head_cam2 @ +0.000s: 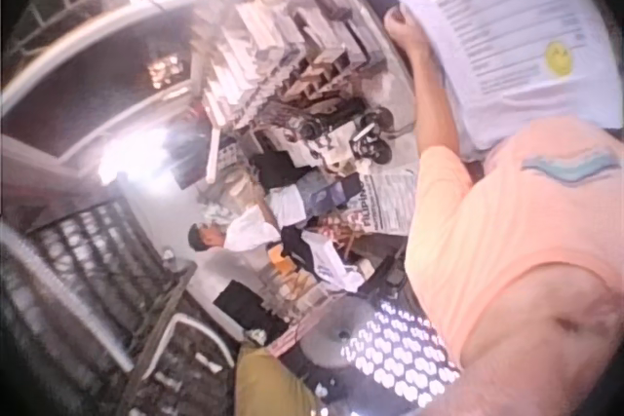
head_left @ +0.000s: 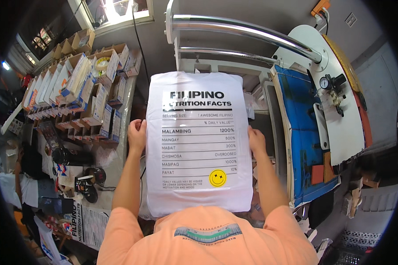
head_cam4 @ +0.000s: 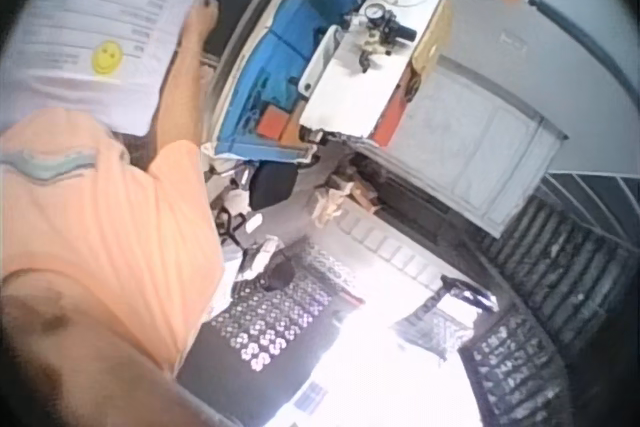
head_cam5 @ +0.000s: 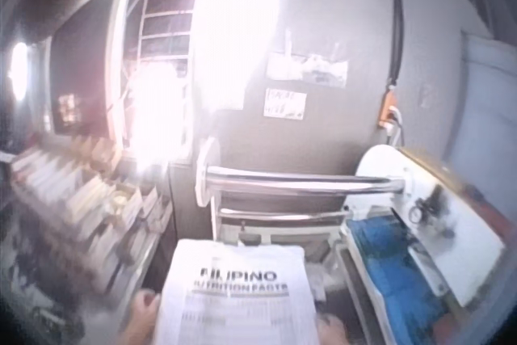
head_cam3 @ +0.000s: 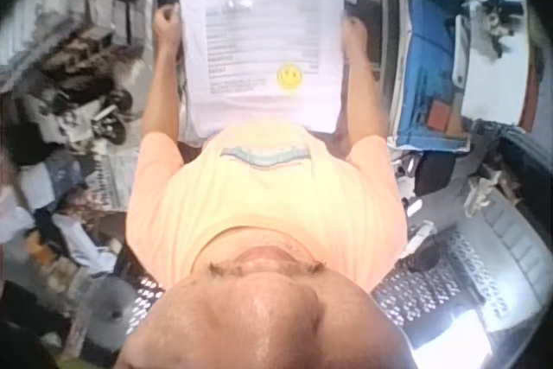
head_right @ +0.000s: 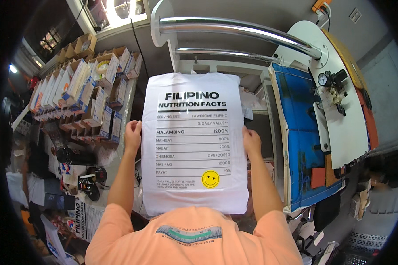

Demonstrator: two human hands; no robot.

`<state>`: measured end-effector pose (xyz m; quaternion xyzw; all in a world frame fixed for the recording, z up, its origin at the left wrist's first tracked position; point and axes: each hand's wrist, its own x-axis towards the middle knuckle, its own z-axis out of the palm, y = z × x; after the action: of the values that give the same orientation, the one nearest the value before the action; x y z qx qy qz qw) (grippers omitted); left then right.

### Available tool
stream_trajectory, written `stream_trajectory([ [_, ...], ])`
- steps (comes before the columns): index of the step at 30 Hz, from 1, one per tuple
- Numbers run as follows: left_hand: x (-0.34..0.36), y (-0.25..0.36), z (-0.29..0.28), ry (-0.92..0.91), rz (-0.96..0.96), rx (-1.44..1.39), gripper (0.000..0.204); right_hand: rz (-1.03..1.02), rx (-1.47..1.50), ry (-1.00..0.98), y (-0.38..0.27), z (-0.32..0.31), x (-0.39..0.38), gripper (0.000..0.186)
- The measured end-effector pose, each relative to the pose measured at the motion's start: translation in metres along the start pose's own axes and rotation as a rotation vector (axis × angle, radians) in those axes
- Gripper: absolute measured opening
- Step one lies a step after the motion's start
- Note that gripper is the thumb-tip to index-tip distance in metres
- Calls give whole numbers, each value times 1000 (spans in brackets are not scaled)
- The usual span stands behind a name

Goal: The person places white t-shirts onto a heat press, aligns them, and operates the machine to apply a printed design. After each press, the person removes the t-shirt and sets it aside, repeating the process with additional shirts.

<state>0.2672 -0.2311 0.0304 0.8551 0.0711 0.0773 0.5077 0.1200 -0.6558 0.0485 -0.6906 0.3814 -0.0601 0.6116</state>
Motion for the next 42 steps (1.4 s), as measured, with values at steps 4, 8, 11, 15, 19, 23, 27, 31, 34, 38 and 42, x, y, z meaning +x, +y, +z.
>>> stream_trajectory([
  [4,47,5,15,-737,-807,-890,48,405,694,-487,-5,1,62,51],
  [8,78,-24,34,-511,-522,-1052,35,199,785,-358,-12,17,91,44],
  [11,89,-24,35,-363,-432,-918,24,185,821,-240,-10,-5,112,37],
  [15,98,-33,14,-446,-367,-1006,26,199,914,-105,-21,-5,115,27],
  [19,94,-17,13,-475,-435,-1138,24,227,947,-75,-20,-14,117,26],
  [23,115,-69,6,-411,-393,-1165,21,222,917,-174,-32,-2,112,35],
  [27,109,-40,11,-397,-438,-1189,19,163,827,-67,-28,-17,113,35],
  [31,98,-22,2,-353,-423,-1188,20,173,814,-36,-37,-11,108,35],
  [34,81,-2,-4,-429,-493,-1165,24,255,552,-140,-42,-18,86,38],
  [38,41,-12,-43,-822,-595,-668,27,325,279,-308,5,-36,41,36],
  [42,-30,-39,-89,-987,-679,-403,29,254,545,-173,49,-50,-57,23],
])
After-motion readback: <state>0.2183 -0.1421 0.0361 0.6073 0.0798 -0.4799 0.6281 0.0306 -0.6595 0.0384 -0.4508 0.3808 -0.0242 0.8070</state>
